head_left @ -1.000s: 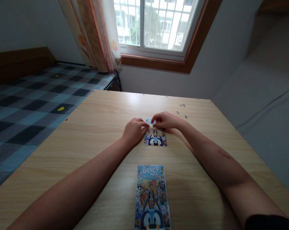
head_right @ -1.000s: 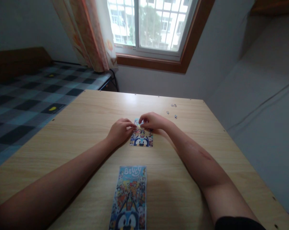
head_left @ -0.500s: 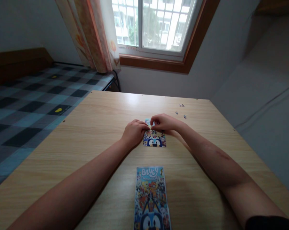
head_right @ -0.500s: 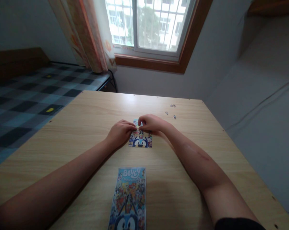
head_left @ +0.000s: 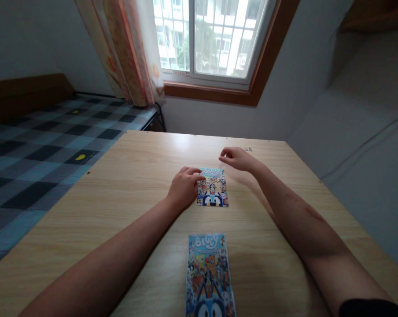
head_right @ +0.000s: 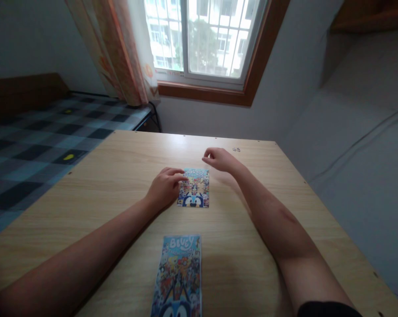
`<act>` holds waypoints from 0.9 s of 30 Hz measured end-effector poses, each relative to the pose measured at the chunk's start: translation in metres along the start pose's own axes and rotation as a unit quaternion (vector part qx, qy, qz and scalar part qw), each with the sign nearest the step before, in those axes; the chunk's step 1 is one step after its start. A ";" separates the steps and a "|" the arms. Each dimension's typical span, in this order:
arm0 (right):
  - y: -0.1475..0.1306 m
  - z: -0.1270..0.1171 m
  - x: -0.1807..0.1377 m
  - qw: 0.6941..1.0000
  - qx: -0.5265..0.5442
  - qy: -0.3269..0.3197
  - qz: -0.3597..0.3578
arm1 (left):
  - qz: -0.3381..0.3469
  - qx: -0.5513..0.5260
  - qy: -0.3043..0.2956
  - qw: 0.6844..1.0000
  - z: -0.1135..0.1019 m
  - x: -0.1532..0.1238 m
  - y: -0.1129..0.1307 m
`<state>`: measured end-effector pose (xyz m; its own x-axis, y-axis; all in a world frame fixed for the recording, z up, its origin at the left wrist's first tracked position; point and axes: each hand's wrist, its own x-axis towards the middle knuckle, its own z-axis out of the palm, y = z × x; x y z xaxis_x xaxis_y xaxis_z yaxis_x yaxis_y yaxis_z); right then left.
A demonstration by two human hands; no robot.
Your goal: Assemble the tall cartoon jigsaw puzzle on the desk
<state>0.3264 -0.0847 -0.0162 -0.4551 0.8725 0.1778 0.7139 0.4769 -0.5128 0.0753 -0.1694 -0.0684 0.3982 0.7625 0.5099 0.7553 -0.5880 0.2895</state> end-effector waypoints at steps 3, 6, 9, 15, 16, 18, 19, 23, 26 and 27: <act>0.017 -0.022 0.001 0.996 -0.015 0.064 0.052 | -0.009 -0.009 -0.003 1.000 -0.001 0.001 0.001; 0.040 -0.039 0.000 0.974 -0.039 0.187 0.120 | -0.009 -0.012 -0.021 1.000 -0.002 0.002 0.002; 0.069 -0.048 -0.004 0.938 -0.074 0.291 0.173 | 0.010 -0.025 -0.040 0.999 -0.002 0.003 0.001; 0.125 -0.043 -0.025 0.886 -0.122 0.370 0.252 | 0.032 -0.037 -0.068 0.997 0.001 0.003 -0.004; 0.131 -0.040 -0.029 0.878 -0.130 0.383 0.256 | 0.032 -0.037 -0.070 0.996 0.001 0.003 -0.004; 0.139 -0.034 -0.035 0.865 -0.144 0.405 0.260 | 0.034 -0.039 -0.074 0.996 0.000 0.003 -0.004; 0.142 -0.031 -0.037 0.860 -0.149 0.413 0.261 | 0.037 -0.040 -0.076 0.996 0.000 0.004 -0.003; 0.147 -0.025 -0.036 0.858 -0.157 0.420 0.249 | 0.051 -0.033 -0.081 0.995 -0.004 0.005 0.000; 0.147 -0.022 -0.032 0.878 -0.162 0.394 0.218 | 0.049 -0.038 -0.079 0.995 -0.004 0.004 0.000; 0.145 -0.021 -0.030 0.890 -0.166 0.374 0.202 | 0.046 -0.041 -0.079 0.995 -0.004 0.004 0.000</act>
<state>0.4552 -0.0398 -0.0780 0.2680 0.7474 0.6079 0.9130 0.0045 -0.4080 0.0747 -0.1674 -0.0638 0.5446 0.7340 0.4059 0.6694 -0.6719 0.3169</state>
